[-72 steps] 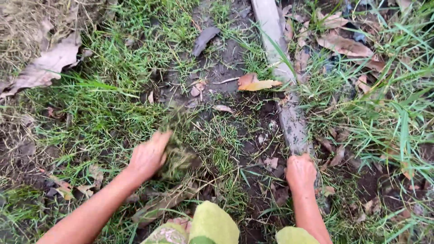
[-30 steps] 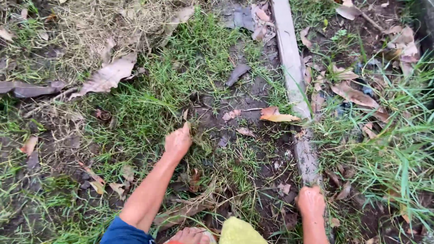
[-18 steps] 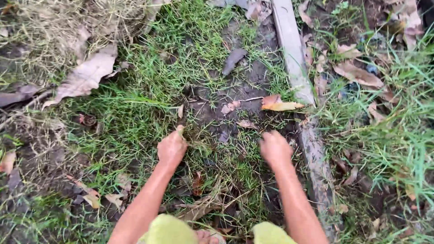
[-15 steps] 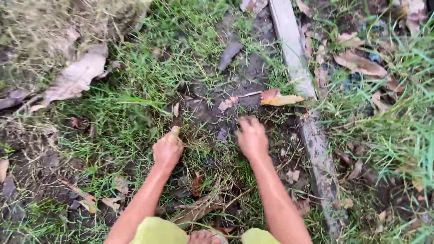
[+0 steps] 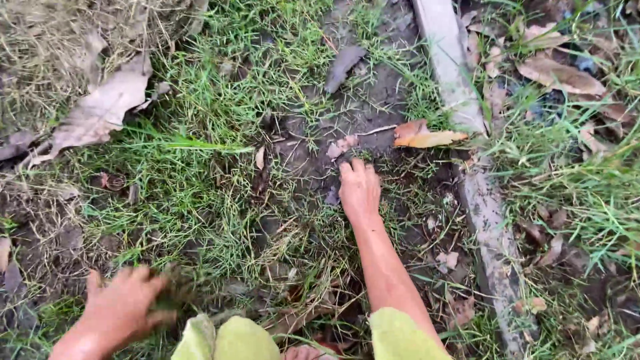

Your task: Removing weeds and grass from the soil by hand in an outdoor area.

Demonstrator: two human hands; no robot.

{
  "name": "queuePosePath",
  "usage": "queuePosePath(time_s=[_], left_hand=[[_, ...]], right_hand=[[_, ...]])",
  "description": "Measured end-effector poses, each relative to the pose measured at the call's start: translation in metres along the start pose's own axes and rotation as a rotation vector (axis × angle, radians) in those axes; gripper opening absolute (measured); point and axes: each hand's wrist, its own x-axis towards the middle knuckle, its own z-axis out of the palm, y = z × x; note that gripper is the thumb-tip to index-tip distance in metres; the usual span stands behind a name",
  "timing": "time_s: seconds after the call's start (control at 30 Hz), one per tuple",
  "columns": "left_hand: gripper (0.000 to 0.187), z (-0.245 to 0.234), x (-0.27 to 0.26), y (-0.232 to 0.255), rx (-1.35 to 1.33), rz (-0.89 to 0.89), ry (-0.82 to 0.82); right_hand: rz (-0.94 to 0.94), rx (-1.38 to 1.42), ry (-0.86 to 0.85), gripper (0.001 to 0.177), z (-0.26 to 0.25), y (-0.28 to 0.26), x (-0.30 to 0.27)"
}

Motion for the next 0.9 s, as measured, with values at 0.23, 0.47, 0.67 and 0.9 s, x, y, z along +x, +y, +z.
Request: queuePosePath(time_s=[0.23,0.47,0.67,0.9], left_hand=[[0.05,-0.09,0.086,0.074,-0.604,0.439,0.975],[0.039,-0.081,0.221,0.144,-0.335,0.42,1.321],[0.019,-0.097,0.202,0.139,-0.875,0.28,0.819],[0.022,-0.091,0.181,0.136,-1.215,0.276,0.72]], right_hand=[[-0.063,0.263,-0.171,0.005,0.022,0.019,-0.031],[-0.14,0.038,0.03,0.023,-0.035,0.022,0.0],[-0.082,-0.292,-0.003,0.025,0.006,0.026,0.036],[-0.092,-0.069,-0.015,0.014,0.018,0.038,0.0]])
